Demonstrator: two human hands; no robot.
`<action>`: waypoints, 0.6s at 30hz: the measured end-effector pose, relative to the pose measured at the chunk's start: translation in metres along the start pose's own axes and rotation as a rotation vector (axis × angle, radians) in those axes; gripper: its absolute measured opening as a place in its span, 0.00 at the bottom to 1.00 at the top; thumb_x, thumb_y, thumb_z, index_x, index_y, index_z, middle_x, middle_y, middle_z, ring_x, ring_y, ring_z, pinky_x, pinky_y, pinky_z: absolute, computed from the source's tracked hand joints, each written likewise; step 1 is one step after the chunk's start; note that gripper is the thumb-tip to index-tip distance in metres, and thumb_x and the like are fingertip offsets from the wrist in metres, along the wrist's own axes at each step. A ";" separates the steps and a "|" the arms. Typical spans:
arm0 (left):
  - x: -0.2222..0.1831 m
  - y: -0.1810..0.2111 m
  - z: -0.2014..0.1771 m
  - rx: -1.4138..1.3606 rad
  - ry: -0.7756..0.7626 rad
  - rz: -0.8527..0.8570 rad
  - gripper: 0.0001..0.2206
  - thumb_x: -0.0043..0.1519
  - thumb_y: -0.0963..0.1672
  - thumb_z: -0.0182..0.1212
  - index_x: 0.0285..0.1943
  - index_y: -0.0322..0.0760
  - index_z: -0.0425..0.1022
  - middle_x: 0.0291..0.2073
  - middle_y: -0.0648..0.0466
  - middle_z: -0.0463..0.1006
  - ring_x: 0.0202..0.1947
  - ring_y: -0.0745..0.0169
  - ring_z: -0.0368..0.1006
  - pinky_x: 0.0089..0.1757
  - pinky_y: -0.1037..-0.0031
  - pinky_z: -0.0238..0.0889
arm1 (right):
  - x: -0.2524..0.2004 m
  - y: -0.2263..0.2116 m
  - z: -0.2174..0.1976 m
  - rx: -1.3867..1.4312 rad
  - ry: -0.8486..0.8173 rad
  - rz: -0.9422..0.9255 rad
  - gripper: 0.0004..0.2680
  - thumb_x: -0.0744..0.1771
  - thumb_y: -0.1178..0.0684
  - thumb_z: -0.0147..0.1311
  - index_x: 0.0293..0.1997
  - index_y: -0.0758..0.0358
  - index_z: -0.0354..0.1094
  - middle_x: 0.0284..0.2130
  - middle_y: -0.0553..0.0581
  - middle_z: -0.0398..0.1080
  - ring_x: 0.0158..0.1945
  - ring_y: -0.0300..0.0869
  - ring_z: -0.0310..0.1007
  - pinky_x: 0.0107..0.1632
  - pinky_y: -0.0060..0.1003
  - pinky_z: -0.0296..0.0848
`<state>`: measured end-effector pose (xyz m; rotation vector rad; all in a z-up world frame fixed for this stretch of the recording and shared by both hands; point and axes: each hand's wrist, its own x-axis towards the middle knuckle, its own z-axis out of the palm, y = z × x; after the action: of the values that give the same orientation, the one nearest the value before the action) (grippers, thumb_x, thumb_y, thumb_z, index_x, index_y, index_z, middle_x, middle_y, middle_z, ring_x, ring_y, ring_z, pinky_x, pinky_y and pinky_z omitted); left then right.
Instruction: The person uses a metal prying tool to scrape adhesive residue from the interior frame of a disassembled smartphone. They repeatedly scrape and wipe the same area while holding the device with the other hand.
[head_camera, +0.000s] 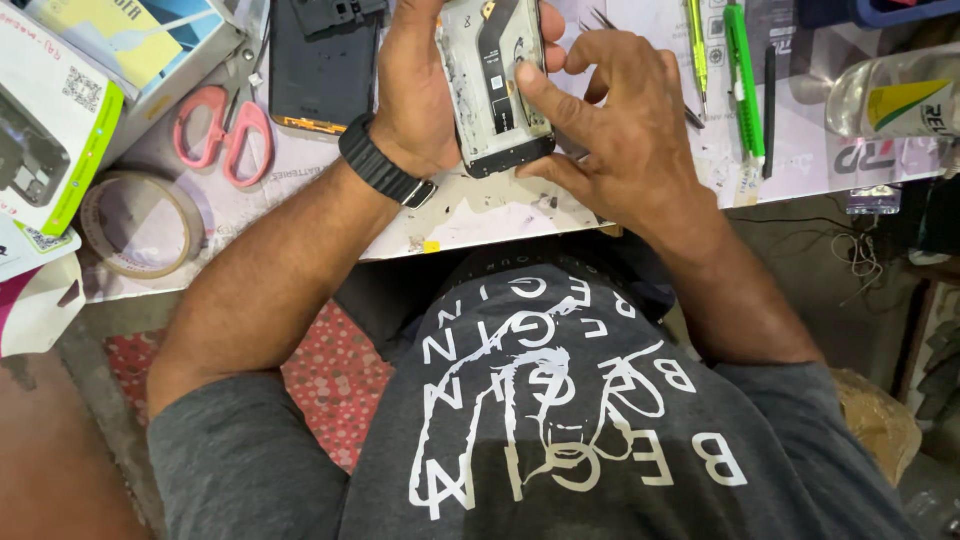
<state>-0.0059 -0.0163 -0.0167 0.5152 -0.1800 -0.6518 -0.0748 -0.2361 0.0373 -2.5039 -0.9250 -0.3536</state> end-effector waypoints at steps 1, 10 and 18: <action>0.001 -0.001 0.001 -0.024 0.024 -0.003 0.35 0.71 0.61 0.39 0.59 0.23 0.72 0.50 0.42 0.78 0.50 0.53 0.78 0.49 0.62 0.75 | -0.003 0.000 0.003 -0.007 0.027 -0.015 0.27 0.65 0.42 0.74 0.70 0.50 0.65 0.56 0.55 0.63 0.46 0.47 0.64 0.51 0.46 0.60; -0.001 0.004 0.011 0.000 -0.027 0.003 0.35 0.70 0.61 0.40 0.61 0.25 0.72 0.49 0.42 0.77 0.49 0.53 0.76 0.49 0.61 0.75 | -0.001 -0.006 0.003 -0.101 0.075 -0.064 0.24 0.68 0.41 0.70 0.68 0.61 0.64 0.68 0.71 0.51 0.67 0.63 0.58 0.68 0.62 0.51; 0.001 -0.001 0.003 0.105 -0.025 0.092 0.35 0.72 0.61 0.39 0.57 0.25 0.74 0.46 0.43 0.80 0.43 0.54 0.79 0.45 0.64 0.76 | -0.007 0.002 0.024 -0.064 0.127 -0.133 0.18 0.65 0.43 0.70 0.56 0.60 0.75 0.70 0.65 0.55 0.74 0.61 0.50 0.75 0.70 0.37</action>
<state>-0.0068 -0.0183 -0.0144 0.5964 -0.2607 -0.5614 -0.0763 -0.2298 0.0130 -2.4504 -1.0458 -0.5865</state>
